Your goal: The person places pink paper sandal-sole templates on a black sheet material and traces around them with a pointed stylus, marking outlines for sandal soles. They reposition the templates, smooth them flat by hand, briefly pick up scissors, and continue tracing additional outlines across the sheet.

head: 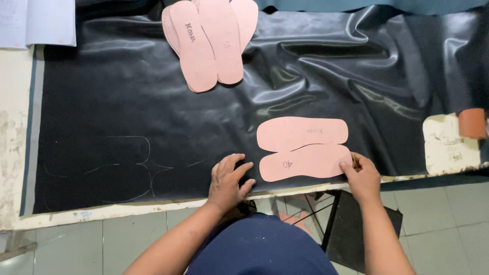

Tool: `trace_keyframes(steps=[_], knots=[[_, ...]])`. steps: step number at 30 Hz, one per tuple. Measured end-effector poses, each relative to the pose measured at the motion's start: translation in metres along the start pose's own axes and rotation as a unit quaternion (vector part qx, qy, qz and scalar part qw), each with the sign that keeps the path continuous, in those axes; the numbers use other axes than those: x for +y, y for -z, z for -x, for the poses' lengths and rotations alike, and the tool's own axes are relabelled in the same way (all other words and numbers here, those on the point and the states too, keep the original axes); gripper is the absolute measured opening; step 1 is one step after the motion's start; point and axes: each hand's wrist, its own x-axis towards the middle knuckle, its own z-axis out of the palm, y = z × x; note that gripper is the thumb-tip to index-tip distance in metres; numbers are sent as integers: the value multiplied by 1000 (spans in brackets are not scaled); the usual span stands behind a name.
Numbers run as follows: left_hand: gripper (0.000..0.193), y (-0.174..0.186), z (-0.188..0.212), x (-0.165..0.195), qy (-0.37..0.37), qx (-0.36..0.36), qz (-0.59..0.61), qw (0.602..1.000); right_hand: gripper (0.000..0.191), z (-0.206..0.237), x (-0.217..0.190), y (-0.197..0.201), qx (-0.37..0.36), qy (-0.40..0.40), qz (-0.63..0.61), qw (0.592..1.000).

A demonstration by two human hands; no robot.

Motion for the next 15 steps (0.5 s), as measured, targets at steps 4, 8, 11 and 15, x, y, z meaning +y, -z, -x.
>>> trace_keyframes(steps=[4, 8, 11, 15], knots=[[46, 5, -2, -6, -22, -20, -5, 1000, 41, -2, -1, -4, -9, -24, -31, 999], [45, 15, 7, -13, -74, -12, 0, 997, 40, -2, -5, -8, -5, -14, -19, 1000], [44, 17, 11, -18, -78, -21, 11, 997, 41, -7, -5, -7, 1, -10, 39, 999], [52, 10, 19, -12, -34, -33, 35, 998, 42, -11, -2, -5, -33, -26, 91, 995]])
